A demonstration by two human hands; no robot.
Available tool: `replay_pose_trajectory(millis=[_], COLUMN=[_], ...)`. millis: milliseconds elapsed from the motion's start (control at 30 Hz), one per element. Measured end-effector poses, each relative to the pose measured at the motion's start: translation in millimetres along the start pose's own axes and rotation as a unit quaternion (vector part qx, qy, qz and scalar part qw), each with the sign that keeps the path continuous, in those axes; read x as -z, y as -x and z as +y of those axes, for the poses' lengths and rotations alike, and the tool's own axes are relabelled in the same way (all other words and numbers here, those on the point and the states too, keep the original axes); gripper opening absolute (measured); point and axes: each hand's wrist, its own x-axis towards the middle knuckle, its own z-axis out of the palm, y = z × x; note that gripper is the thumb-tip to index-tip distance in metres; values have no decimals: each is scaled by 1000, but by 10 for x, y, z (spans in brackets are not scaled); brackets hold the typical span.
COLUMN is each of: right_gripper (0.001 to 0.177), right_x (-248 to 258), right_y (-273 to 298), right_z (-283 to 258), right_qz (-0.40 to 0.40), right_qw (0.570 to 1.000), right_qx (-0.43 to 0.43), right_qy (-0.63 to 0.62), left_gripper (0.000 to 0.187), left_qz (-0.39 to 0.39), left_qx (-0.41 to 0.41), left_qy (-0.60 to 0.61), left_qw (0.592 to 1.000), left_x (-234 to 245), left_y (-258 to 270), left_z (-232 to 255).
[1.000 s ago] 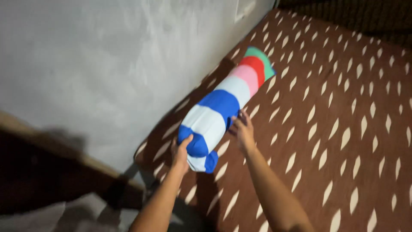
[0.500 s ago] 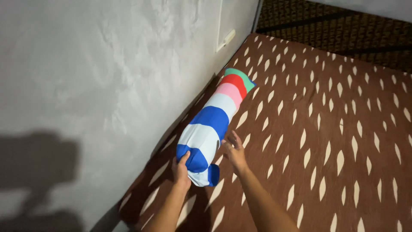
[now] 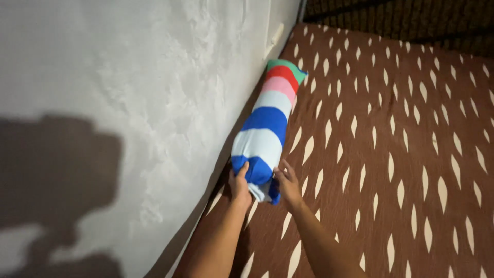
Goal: Organizing pillows and a plush toy on a bed.
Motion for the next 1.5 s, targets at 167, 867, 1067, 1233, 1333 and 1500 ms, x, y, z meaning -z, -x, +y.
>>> replay_pose_trajectory(millis=[167, 867, 1067, 1233, 1333, 1500], right_gripper=[78, 95, 87, 82, 87, 84], right_x=[-348, -707, -750, -752, -722, -480], right_y=[-91, -1342, -1408, -1510, -1513, -1652], right_z=[-199, 363, 577, 830, 917, 1265], right_qz=[-2, -3, -16, 7, -18, -98], right_qw=[1000, 997, 992, 973, 973, 920], right_qx=[-10, 12, 31, 18, 74, 295], right_qy=[-12, 71, 125, 232, 219, 241], left_gripper=[68, 75, 75, 73, 67, 64], left_qz=[-12, 9, 45, 82, 84, 37], left_qx=[-19, -4, 16, 8, -14, -227], left_qy=[-39, -64, -194, -368, -520, -607], left_qw=[999, 998, 980, 926, 850, 761], left_x=[-116, -80, 201, 441, 500, 381], left_y=[-648, -2034, -2100, -1964, -1742, -1076], left_z=[-87, -557, -763, -843, -689, -302])
